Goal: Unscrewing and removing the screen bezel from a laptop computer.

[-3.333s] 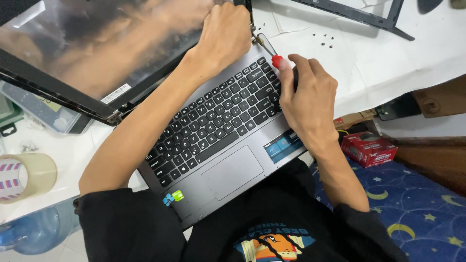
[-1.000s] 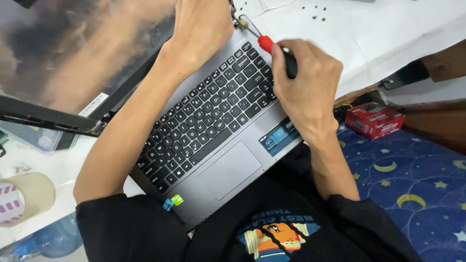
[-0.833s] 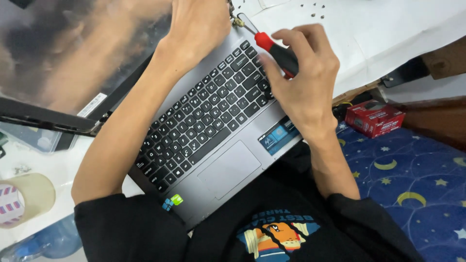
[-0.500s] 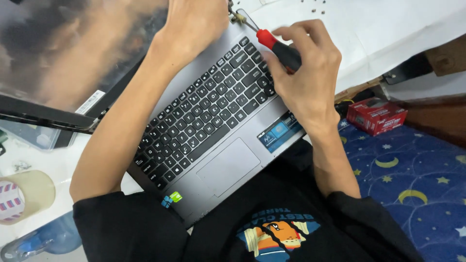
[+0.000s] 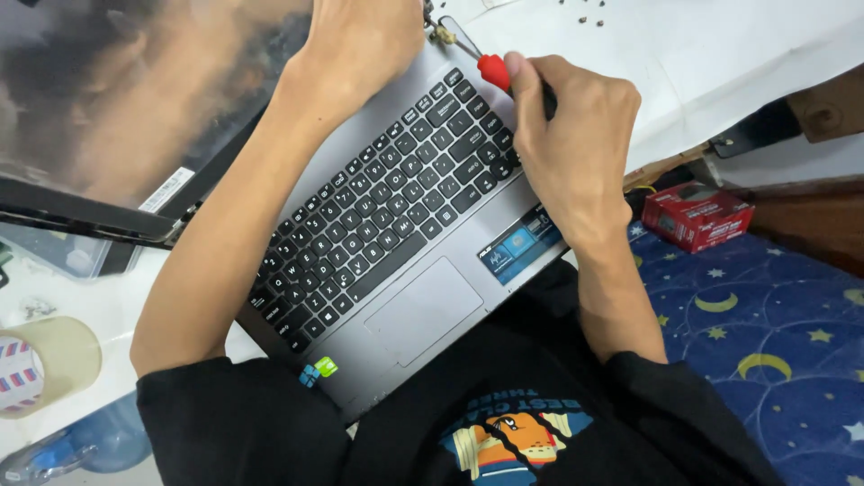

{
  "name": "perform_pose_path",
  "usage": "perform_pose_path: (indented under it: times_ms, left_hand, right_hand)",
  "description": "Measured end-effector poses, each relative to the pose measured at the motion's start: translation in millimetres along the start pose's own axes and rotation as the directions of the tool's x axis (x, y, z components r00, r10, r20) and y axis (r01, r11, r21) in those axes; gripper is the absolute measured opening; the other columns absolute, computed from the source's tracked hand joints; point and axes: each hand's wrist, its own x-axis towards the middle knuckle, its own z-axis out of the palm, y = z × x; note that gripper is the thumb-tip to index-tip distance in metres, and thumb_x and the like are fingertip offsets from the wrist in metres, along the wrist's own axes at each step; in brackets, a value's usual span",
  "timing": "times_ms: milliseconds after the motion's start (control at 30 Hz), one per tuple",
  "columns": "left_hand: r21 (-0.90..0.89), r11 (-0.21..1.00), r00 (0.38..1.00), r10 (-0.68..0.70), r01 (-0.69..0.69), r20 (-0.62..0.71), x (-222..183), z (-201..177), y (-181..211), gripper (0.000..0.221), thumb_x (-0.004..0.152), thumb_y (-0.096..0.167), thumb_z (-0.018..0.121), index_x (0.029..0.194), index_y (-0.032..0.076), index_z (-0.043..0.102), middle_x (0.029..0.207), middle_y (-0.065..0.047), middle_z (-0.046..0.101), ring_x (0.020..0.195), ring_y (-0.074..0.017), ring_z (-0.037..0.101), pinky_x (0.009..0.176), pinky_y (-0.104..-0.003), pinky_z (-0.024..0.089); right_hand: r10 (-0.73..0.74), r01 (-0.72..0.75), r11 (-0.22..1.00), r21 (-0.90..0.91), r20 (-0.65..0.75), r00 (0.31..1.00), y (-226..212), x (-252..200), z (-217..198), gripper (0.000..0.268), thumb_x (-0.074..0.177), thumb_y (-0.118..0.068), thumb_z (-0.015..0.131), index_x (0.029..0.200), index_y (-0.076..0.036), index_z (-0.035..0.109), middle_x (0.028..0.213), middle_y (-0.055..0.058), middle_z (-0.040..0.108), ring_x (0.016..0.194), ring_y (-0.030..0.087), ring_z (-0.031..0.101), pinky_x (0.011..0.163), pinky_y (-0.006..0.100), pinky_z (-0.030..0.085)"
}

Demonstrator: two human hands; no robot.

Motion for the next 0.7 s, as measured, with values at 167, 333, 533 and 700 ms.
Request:
perform_pose_path:
  times_ms: [167,333,533,700]
  left_hand:
    - [-0.084,0.987,0.988,-0.130,0.137,0.079,1,-6,5,0.034,0.070,-0.011,0.043,0.077,0.015,0.020,0.067,-0.001,0.017,0.063,-0.0186,0.016,0.056,-0.045,0.014]
    - [0.017,1.000,1.000,-0.003,0.002,0.009,2,5,-3,0.033,0.073,-0.010,0.048,0.077,0.014,0.026,0.064,-0.001,0.025,0.059,-0.0200,0.020,0.050,-0.046,0.015]
    - [-0.069,0.987,0.987,-0.144,0.148,0.070,4,-11,11,0.031,0.072,-0.012,0.045,0.077,0.013,0.028,0.066,-0.004,0.026,0.060,-0.0231,0.025,0.052,-0.047,0.021]
    - [-0.084,0.976,0.975,-0.189,0.200,0.119,5,-19,18,0.033,0.069,-0.012,0.042,0.079,0.014,0.024,0.068,-0.004,0.021,0.063,-0.0227,0.021,0.053,-0.046,0.018]
  right_hand:
    - [-0.110,0.112,0.993,0.036,-0.068,0.992,4,2,-3,0.034,0.087,0.002,0.098,0.108,-0.007,0.073,0.105,0.006,0.063,0.080,0.020,0.065,0.065,0.033,0.044]
    - [-0.024,0.026,0.999,-0.036,0.073,0.997,4,4,-6,0.016,0.113,-0.018,0.069,0.107,-0.007,0.080,0.059,-0.001,0.058,0.048,0.018,0.046,0.057,0.035,0.038]
    - [-0.086,0.089,0.985,-0.145,0.025,0.996,14,4,-1,0.029,0.095,-0.029,0.097,0.114,-0.016,0.079,0.105,0.002,0.072,0.063,0.021,0.058,0.056,0.040,0.039]
    - [-0.035,0.038,0.993,-0.113,0.028,0.999,13,6,-2,0.014,0.108,-0.025,0.077,0.113,-0.013,0.081,0.078,0.001,0.075,0.057,0.018,0.059,0.059,0.036,0.041]
